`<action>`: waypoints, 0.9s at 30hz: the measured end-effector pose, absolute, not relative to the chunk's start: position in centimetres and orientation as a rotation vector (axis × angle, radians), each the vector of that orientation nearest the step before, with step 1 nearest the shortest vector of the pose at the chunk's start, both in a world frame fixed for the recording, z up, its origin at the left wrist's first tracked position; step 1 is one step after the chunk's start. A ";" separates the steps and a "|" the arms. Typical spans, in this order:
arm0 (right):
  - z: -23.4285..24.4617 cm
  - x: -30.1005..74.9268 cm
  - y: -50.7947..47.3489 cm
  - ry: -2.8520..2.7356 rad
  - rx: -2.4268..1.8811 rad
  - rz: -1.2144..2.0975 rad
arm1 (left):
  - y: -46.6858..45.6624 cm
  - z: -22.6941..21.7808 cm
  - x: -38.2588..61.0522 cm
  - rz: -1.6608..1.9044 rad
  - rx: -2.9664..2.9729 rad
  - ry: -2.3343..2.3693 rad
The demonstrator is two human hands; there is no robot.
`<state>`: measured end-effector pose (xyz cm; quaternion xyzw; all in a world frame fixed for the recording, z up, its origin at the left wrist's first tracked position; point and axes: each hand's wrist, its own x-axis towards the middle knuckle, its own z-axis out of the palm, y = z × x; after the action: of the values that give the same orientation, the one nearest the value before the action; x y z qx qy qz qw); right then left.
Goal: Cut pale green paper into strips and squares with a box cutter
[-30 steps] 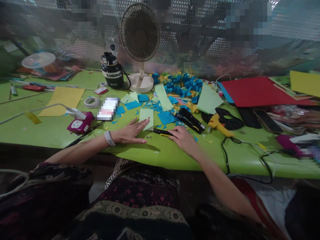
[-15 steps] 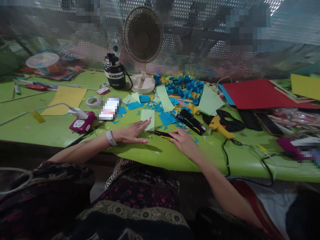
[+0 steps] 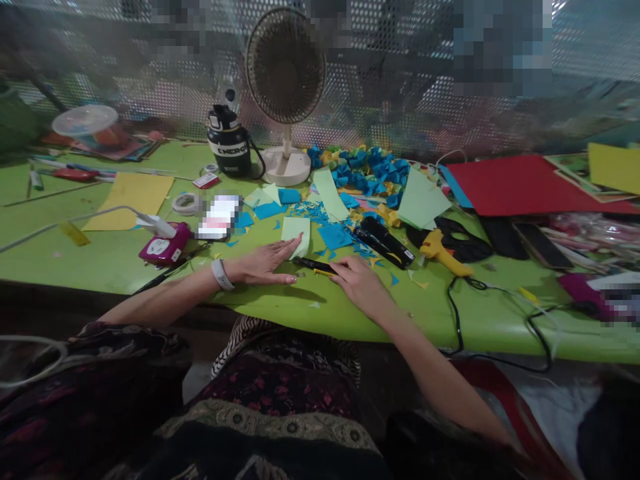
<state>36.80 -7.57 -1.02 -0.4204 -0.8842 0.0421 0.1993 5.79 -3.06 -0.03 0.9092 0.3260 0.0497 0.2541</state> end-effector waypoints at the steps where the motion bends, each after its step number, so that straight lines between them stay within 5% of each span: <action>1: -1.0 36.7 -7.6 -2.477 -1.167 0.122 | -3.1 0.0 5.8 0.138 2.465 0.883; 27: 0.2 35.0 -7.6 -2.543 -1.015 0.339 | -2.8 -0.1 5.7 0.209 2.464 0.840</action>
<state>35.05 -7.58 0.20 -0.3612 -0.9049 0.1205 0.1900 5.67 -2.82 -0.11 0.9105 0.3104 0.0771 0.2621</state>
